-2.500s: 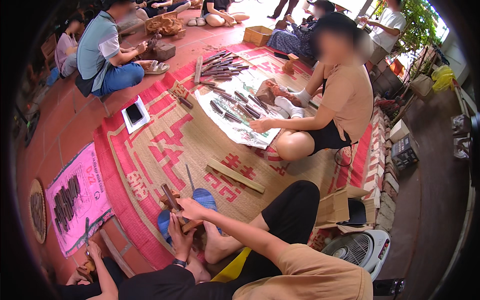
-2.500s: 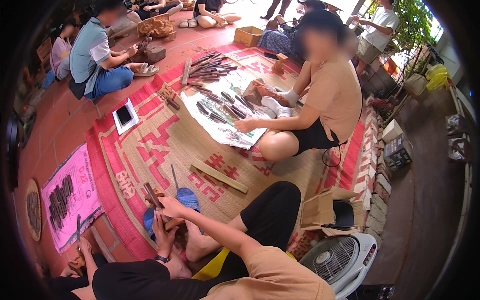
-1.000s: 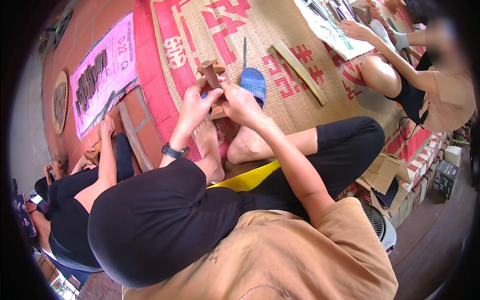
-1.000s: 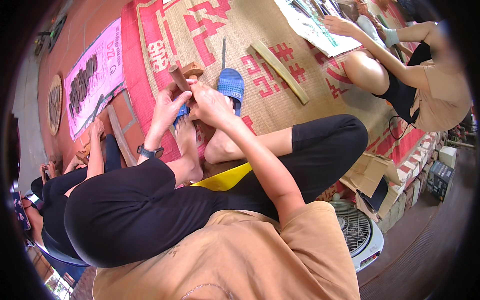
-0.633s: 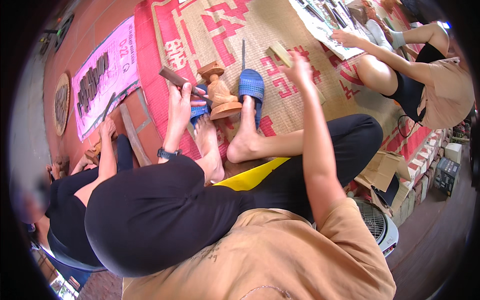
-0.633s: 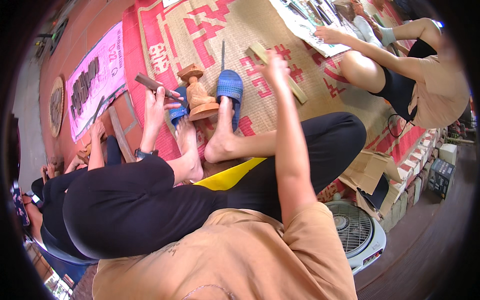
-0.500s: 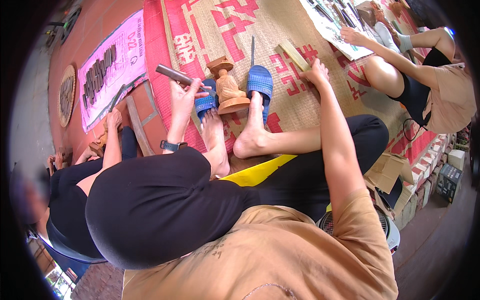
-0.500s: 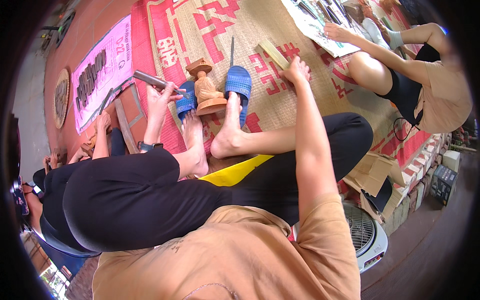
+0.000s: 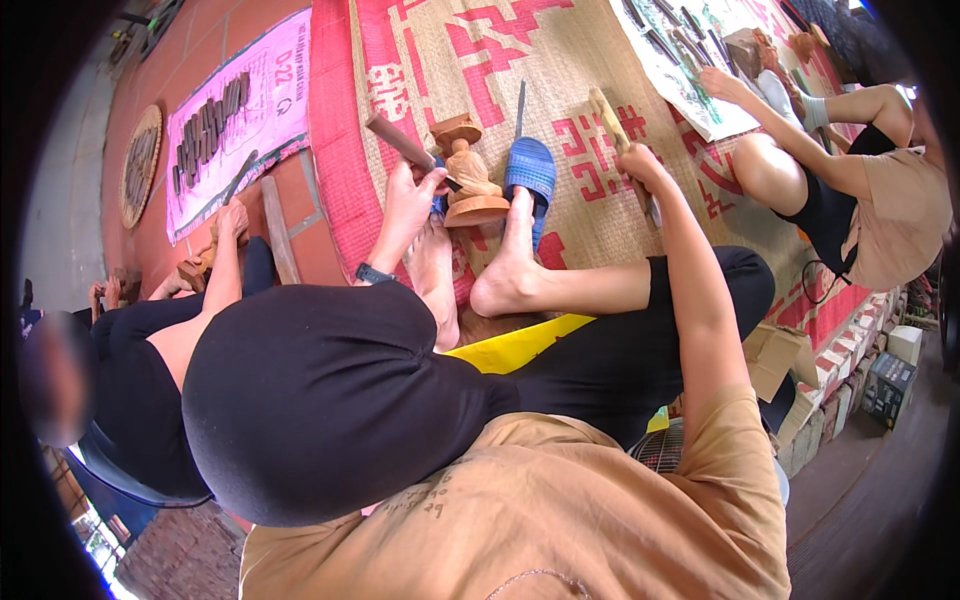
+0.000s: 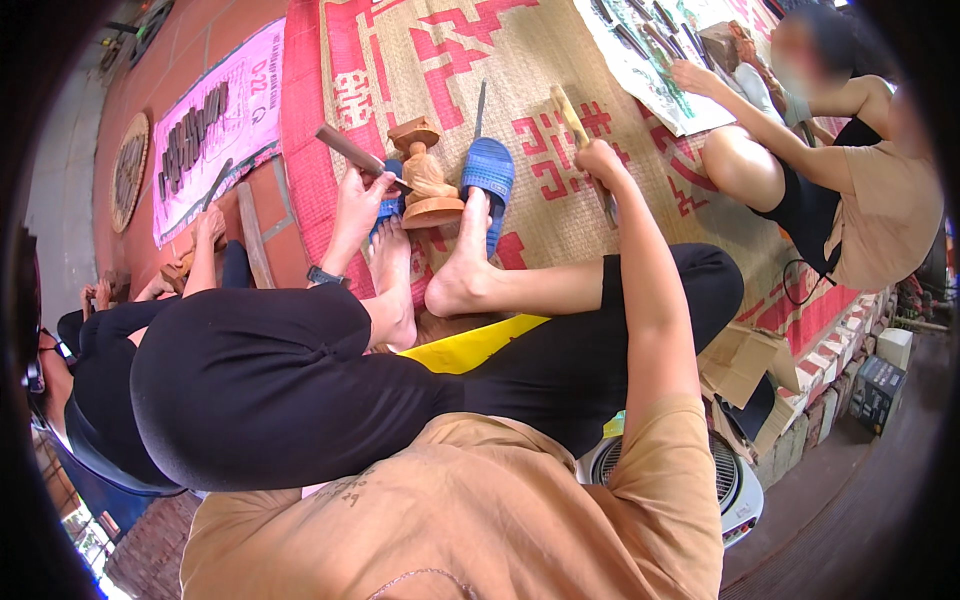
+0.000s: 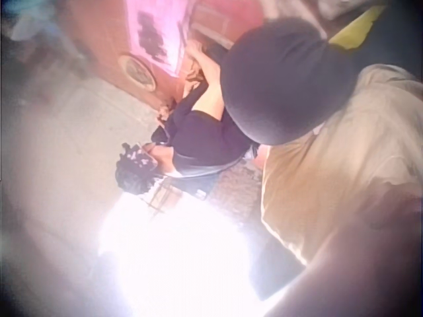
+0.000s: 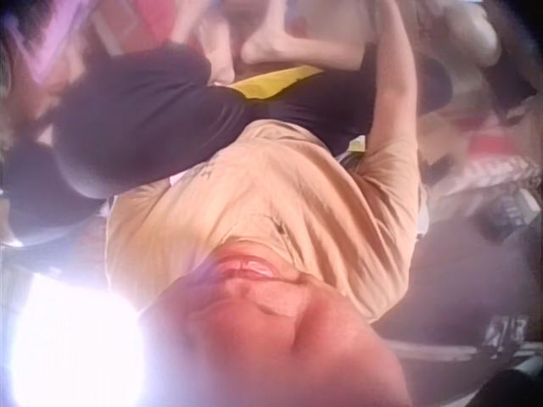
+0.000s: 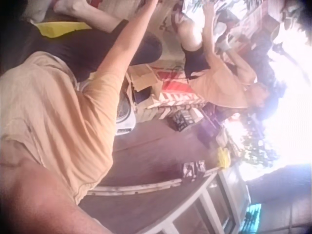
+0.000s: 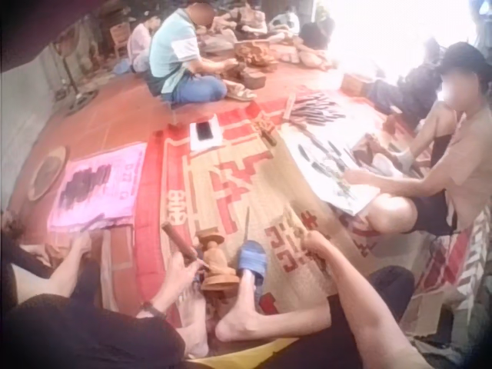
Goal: The person sits on a mat and carves a small wooden object using a chisel and a wooden mallet. They hold the wood between their feet and repeatedly strike the chisel to shape the piece.
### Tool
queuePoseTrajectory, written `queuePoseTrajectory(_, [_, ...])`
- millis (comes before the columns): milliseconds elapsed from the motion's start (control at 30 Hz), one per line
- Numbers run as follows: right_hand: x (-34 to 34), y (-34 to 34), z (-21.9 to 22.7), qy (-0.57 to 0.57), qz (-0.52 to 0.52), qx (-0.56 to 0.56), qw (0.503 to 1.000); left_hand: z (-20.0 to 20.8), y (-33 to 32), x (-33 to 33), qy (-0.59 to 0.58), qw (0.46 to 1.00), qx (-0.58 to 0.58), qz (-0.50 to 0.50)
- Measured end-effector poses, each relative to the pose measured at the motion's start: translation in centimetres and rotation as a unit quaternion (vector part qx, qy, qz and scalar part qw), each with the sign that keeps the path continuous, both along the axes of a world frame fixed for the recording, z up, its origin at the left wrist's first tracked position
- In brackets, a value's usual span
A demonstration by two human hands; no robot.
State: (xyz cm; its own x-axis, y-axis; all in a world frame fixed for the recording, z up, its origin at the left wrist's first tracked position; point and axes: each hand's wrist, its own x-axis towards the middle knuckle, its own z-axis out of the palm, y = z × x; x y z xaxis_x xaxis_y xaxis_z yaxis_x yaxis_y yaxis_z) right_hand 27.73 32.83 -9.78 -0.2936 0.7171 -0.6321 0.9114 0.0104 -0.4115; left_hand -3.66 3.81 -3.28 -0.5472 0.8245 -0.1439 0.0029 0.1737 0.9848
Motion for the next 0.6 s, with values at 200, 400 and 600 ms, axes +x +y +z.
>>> queuePoseTrajectory(200, [-5.4,-5.1,11.5,0.431,-0.085,-0.111,0.892,2.0,0.8,1.4,0.11,0.99,-0.053,-0.07])
queuePoseTrajectory(400, [-7.1,-8.9,19.9,0.38,0.038,0.025,0.924,1.9,1.9,2.1,0.265,0.954,-0.076,-0.12])
queuePoseTrajectory(600, [-6.7,-10.3,17.7,0.313,0.086,0.1,0.94,1.1,2.4,1.1,0.268,0.948,-0.087,-0.145])
